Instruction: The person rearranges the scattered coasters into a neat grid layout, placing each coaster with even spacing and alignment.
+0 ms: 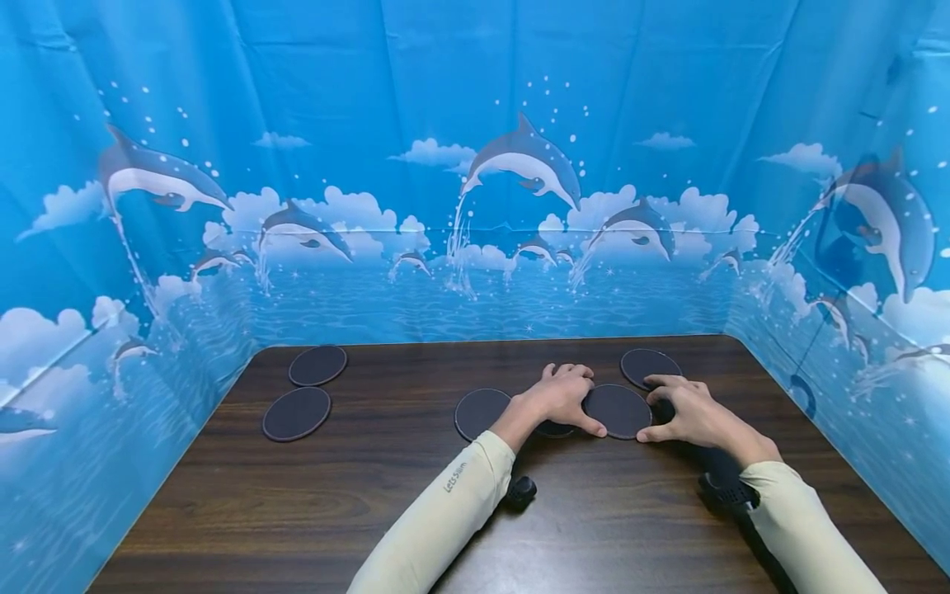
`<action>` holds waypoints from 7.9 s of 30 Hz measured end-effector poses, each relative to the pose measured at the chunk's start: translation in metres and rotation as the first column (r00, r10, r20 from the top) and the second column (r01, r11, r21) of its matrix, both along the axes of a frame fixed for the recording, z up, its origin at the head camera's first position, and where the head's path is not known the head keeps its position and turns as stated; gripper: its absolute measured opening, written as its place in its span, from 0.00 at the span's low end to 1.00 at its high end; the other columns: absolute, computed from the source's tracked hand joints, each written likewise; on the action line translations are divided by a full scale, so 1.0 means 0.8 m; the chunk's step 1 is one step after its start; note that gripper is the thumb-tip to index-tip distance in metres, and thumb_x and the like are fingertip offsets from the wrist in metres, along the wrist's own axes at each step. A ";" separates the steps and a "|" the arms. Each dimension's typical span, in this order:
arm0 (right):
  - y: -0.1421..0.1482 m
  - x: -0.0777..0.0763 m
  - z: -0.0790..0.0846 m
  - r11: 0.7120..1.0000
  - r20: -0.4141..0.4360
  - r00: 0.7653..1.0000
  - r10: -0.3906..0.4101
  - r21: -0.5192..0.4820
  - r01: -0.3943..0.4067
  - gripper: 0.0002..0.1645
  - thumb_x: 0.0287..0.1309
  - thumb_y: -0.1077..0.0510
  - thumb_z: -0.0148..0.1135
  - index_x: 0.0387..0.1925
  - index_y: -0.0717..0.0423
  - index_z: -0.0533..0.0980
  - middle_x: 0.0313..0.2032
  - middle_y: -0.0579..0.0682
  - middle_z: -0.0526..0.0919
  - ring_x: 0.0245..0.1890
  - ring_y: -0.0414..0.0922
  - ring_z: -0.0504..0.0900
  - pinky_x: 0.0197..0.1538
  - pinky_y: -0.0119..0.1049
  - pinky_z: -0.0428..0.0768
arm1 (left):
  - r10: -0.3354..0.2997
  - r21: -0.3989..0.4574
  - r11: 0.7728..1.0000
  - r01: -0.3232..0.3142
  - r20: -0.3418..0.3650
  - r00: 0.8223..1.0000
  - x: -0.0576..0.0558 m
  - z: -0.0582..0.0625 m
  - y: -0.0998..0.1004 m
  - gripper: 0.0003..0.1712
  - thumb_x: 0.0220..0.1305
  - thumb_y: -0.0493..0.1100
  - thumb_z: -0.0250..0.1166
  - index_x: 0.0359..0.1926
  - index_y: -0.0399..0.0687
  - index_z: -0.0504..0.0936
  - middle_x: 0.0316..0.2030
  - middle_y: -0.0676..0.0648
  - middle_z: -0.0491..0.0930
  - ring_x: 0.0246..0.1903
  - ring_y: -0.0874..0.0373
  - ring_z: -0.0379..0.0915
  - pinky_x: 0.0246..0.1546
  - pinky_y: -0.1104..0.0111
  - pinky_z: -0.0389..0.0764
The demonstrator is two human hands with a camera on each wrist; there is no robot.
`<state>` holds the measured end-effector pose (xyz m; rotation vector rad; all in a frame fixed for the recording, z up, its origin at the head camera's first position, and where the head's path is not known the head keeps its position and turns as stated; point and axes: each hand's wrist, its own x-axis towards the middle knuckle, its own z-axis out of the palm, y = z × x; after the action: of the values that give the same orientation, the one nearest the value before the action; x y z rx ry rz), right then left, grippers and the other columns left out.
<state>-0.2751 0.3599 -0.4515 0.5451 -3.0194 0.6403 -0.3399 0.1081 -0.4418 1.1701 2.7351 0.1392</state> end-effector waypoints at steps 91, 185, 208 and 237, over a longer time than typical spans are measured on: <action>-0.286 -0.083 0.000 0.887 0.010 0.917 0.398 -0.258 -0.382 0.25 0.67 0.42 0.66 0.57 0.53 0.82 0.68 0.55 0.71 0.70 0.59 0.63 0.65 0.67 0.61 | 0.353 0.175 0.923 -0.343 -0.027 0.935 -0.014 0.037 -0.350 0.38 0.64 0.64 0.69 0.68 0.50 0.77 0.73 0.45 0.64 0.73 0.45 0.55 0.70 0.41 0.50; -0.497 -0.084 -0.003 0.883 -0.030 0.887 0.461 -0.090 -0.461 0.29 0.67 0.40 0.65 0.60 0.54 0.80 0.72 0.57 0.65 0.72 0.56 0.59 0.68 0.60 0.54 | 0.547 -0.063 0.836 -0.546 0.171 0.819 0.031 0.052 -0.565 0.51 0.53 0.61 0.78 0.74 0.52 0.69 0.74 0.34 0.55 0.67 0.30 0.58 0.55 0.36 0.68; -0.577 -0.064 -0.014 0.936 -0.014 0.939 0.344 -0.075 -0.344 0.48 0.54 0.24 0.66 0.66 0.51 0.77 0.72 0.55 0.64 0.72 0.55 0.58 0.66 0.59 0.55 | 0.598 -0.061 0.796 -0.602 0.233 0.767 0.041 0.048 -0.582 0.58 0.53 0.60 0.79 0.75 0.36 0.63 0.74 0.31 0.53 0.70 0.33 0.53 0.61 0.39 0.67; -0.608 -0.065 -0.008 0.956 -0.065 0.965 0.255 -0.131 -0.262 0.44 0.55 0.31 0.72 0.61 0.58 0.78 0.70 0.58 0.67 0.71 0.56 0.60 0.65 0.57 0.57 | 0.580 -0.060 0.810 -0.583 0.216 0.785 0.026 0.055 -0.570 0.57 0.51 0.59 0.79 0.73 0.35 0.65 0.71 0.33 0.59 0.64 0.37 0.64 0.58 0.45 0.71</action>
<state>-0.3269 -0.1269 -0.4578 0.9428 -2.8544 0.8263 -0.3195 -0.3481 -0.3978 0.2378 2.7819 0.3363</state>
